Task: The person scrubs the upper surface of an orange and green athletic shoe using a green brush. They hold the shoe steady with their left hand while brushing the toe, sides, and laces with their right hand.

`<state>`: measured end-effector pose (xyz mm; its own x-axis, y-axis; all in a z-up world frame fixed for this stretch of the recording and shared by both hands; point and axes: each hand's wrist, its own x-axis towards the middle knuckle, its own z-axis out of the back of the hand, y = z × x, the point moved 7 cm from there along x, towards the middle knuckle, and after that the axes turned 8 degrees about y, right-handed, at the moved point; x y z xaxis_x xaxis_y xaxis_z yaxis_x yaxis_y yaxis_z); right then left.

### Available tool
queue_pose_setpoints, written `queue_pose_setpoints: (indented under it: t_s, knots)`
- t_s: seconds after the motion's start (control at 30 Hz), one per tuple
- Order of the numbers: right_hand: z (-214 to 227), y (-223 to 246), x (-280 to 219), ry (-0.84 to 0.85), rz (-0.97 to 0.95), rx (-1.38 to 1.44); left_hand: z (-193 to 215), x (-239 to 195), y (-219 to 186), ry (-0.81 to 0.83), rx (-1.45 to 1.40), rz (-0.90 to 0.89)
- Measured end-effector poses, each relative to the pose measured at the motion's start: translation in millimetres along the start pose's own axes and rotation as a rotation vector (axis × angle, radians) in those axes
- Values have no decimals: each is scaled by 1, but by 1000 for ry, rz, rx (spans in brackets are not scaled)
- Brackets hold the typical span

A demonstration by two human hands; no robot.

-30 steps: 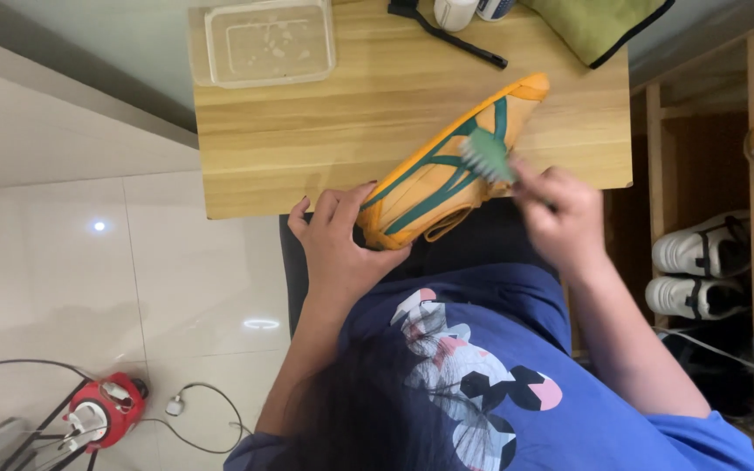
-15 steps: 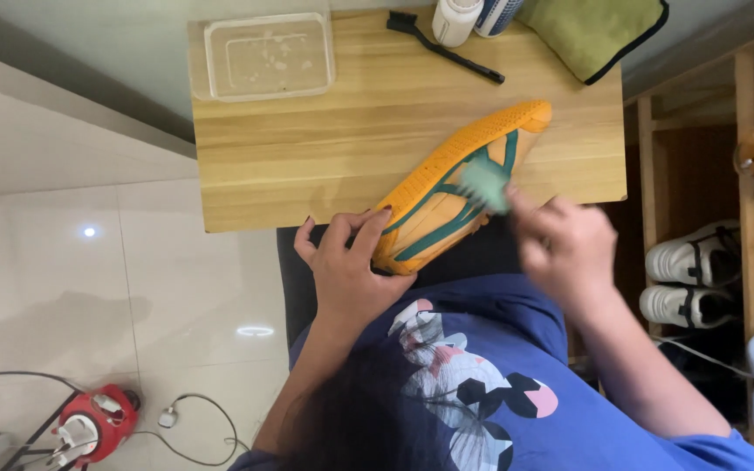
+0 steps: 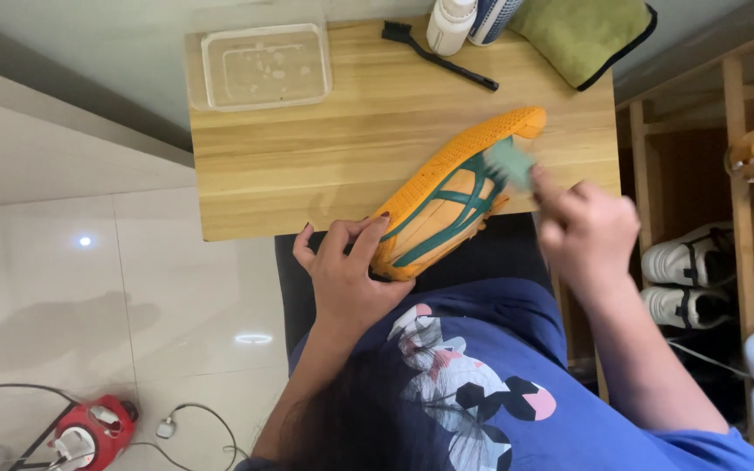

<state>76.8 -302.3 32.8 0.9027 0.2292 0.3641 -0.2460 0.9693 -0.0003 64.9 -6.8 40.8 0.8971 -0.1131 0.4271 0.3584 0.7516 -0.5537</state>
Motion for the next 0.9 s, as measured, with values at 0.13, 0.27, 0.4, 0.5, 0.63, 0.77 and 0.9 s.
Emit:
queue_pose_setpoints:
  t_s: [0.13,0.27,0.4,0.5,0.63,0.77,0.9]
  knots:
    - [-10,4,-2,-35,-24,25,0,0,2,-19,-44,17]
    - [-28,1,-9,-53,1,92,-3,-1,6,4,-32,16]
    - [-38,-33,-3,-139,-39,123,-4,-2,6,13,-40,22]
    - [-35,10,-7,-110,21,136,-2,1,6,12,-36,27]
    - [-52,-22,-8,-141,59,154,-5,-3,10,18,-38,31]
    - [-59,-32,-12,-144,-79,211,-9,-5,14,16,-83,44]
    - [-60,-13,-15,-116,-67,321,-12,-7,20,34,-91,64]
